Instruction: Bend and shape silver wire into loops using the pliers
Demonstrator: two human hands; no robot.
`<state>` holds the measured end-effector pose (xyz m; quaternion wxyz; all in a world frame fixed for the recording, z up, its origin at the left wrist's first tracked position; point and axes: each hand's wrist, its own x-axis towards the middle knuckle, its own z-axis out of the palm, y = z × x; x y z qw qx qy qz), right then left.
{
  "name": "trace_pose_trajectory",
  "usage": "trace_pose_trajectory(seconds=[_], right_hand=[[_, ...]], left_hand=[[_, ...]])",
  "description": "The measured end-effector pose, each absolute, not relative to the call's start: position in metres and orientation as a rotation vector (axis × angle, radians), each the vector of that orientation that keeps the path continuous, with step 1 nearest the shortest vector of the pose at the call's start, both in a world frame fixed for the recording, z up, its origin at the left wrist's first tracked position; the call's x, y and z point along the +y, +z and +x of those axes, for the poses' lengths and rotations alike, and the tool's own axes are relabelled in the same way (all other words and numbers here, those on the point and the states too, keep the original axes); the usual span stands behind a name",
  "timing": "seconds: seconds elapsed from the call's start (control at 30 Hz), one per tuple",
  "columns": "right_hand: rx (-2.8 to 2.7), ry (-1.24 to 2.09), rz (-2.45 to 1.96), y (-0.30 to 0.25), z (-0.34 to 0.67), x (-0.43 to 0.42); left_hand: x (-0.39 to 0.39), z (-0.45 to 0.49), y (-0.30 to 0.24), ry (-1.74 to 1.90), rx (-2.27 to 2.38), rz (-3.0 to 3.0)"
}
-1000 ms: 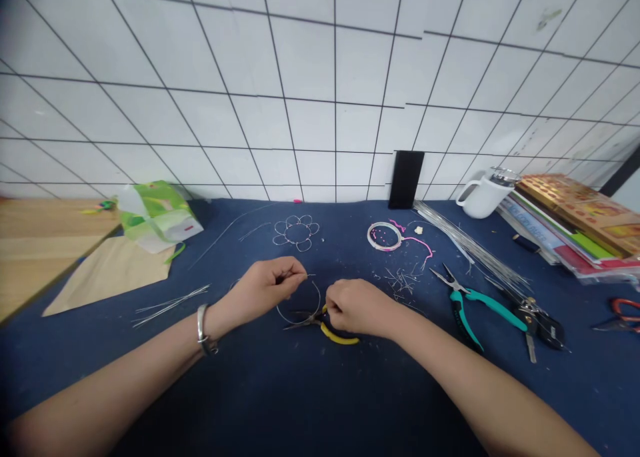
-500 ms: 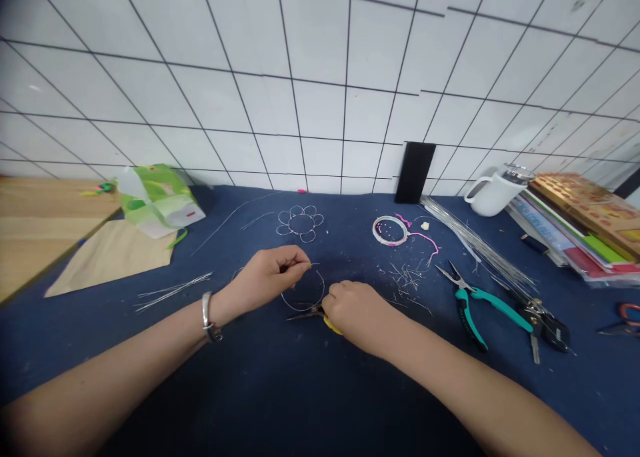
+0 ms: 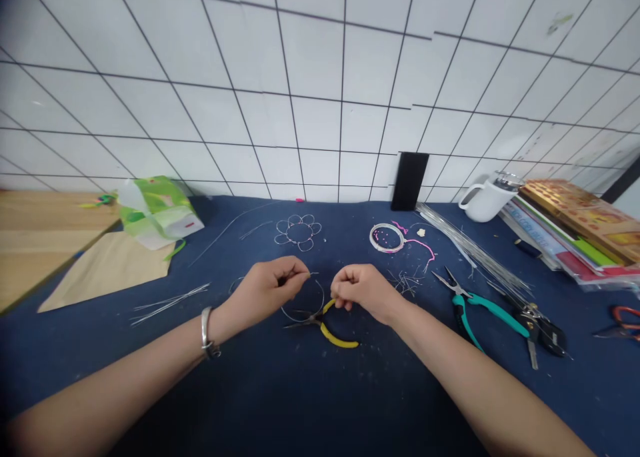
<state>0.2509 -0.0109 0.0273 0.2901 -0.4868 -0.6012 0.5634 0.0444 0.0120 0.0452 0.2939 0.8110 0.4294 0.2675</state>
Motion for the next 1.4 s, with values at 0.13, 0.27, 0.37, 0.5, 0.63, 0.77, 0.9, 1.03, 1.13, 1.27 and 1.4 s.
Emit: trace_pose_trajectory(seconds=[0.13,0.27,0.37,0.5,0.63,0.77,0.9,1.03,1.13,1.27,1.4], right_hand=[[-1.013,1.801,-1.012,0.019,0.247,-0.010],[-0.899,1.869,-0.931,0.019,0.239,-0.015],[-0.881,1.900,-0.904,0.022,0.236,-0.019],[-0.876,1.908,-0.881,0.025,0.233,-0.022],[-0.909,1.854,-0.873,0.023,0.232,-0.023],[-1.020,1.700,-0.931,0.024,0.231,-0.024],[-1.089,1.608,-0.976,0.028,0.230,-0.026],[-1.173,1.488,-1.025,0.031,0.230,-0.027],[-1.245,1.390,-1.075,0.032,0.230,-0.027],[-1.287,1.341,-1.108,0.031,0.230,-0.027],[-1.311,1.275,-1.143,0.029,0.229,-0.027]], left_hand=[[0.000,0.050,0.049,0.707,1.103,2.220],[-0.010,0.053,0.049,0.701,1.111,2.219],[-0.014,0.054,0.048,0.719,1.130,2.187],[-0.015,0.055,0.049,0.748,1.135,2.125],[-0.016,0.058,0.050,0.725,1.059,1.888],[-0.016,0.060,0.052,0.680,1.010,1.667],[-0.017,0.060,0.051,0.637,1.015,1.530],[-0.017,0.060,0.048,0.621,1.026,1.439],[-0.017,0.059,0.046,0.621,1.034,1.417],[-0.017,0.059,0.046,0.614,1.044,1.417],[-0.017,0.059,0.046,0.617,1.062,1.419]])
